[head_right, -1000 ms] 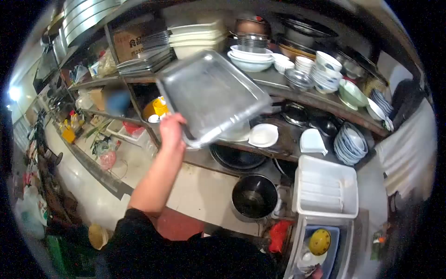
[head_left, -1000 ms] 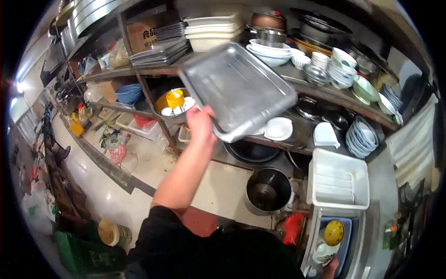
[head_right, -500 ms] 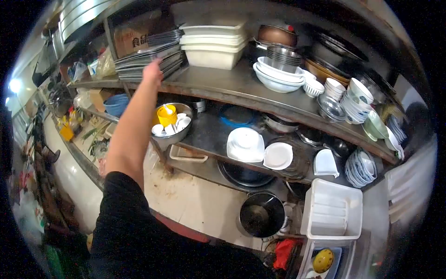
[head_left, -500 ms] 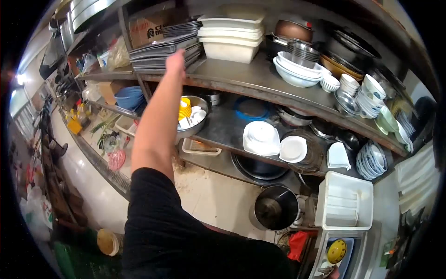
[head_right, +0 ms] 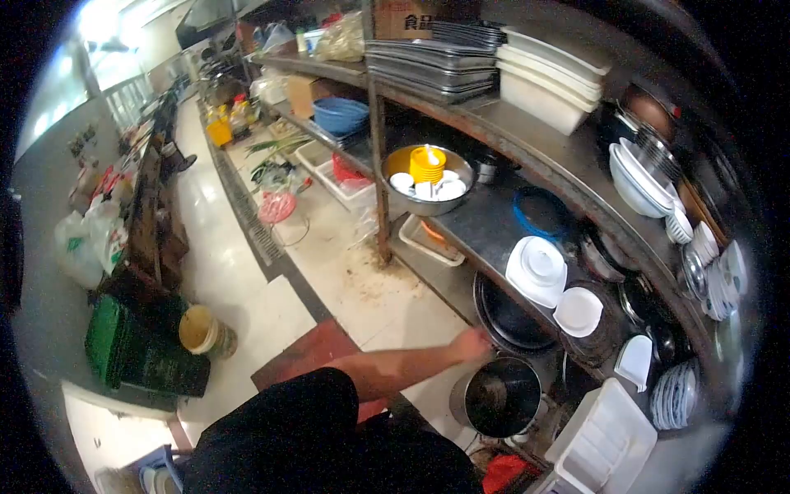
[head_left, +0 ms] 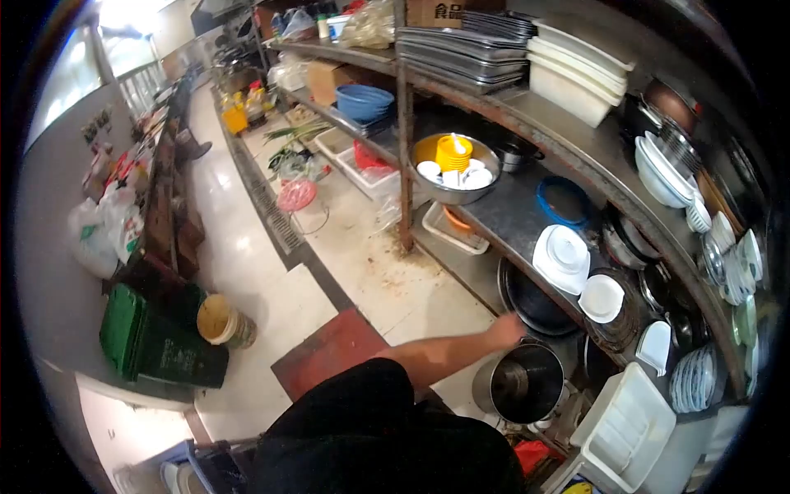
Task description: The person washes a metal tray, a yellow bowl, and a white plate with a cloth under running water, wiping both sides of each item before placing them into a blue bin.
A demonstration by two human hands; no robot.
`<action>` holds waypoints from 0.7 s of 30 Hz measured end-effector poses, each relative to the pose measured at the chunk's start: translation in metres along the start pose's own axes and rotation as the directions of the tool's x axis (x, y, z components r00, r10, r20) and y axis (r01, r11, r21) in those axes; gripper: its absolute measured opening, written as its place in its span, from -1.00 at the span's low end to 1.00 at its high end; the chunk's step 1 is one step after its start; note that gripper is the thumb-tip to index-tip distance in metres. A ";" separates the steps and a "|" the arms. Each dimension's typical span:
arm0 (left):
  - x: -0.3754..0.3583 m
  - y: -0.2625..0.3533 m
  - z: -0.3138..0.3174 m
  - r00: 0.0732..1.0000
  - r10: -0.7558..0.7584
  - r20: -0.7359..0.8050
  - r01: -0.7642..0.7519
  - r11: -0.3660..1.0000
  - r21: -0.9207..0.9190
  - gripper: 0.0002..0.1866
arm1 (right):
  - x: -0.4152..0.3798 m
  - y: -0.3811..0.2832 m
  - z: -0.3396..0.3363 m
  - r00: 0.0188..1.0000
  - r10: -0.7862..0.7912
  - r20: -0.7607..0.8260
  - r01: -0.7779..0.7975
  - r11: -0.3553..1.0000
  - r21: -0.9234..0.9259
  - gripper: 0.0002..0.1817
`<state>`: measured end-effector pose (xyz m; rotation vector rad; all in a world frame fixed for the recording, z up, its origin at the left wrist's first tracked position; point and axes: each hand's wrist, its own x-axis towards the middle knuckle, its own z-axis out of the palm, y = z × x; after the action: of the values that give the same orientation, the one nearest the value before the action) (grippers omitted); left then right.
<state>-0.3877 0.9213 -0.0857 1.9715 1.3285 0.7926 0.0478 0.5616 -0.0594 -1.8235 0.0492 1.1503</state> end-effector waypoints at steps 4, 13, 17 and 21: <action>-0.089 0.000 0.024 0.804 -0.506 0.312 0.516 0.855 0.058 -0.56 | 0.005 0.001 0.006 0.998 -0.021 0.067 0.019 1.000 0.022 -0.64; -0.243 -0.045 0.012 0.535 -0.845 0.022 0.842 0.535 0.069 -0.67 | -0.015 0.050 -0.105 0.992 -0.088 0.091 0.063 0.966 0.251 -0.61; -0.329 -0.081 0.099 0.762 -0.620 0.187 0.529 0.762 0.374 -0.70 | -0.037 0.086 -0.191 0.994 -0.099 0.037 0.075 0.905 0.418 -0.60; -0.352 -0.037 0.156 0.940 -0.183 0.289 0.071 0.930 0.360 -0.73 | -0.069 0.124 -0.268 0.991 -0.128 -0.040 0.126 0.794 0.595 -0.58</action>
<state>-0.3993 0.5760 -0.2584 2.1374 1.4511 0.1677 0.1327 0.2709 -0.0647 -1.2366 0.2575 0.9038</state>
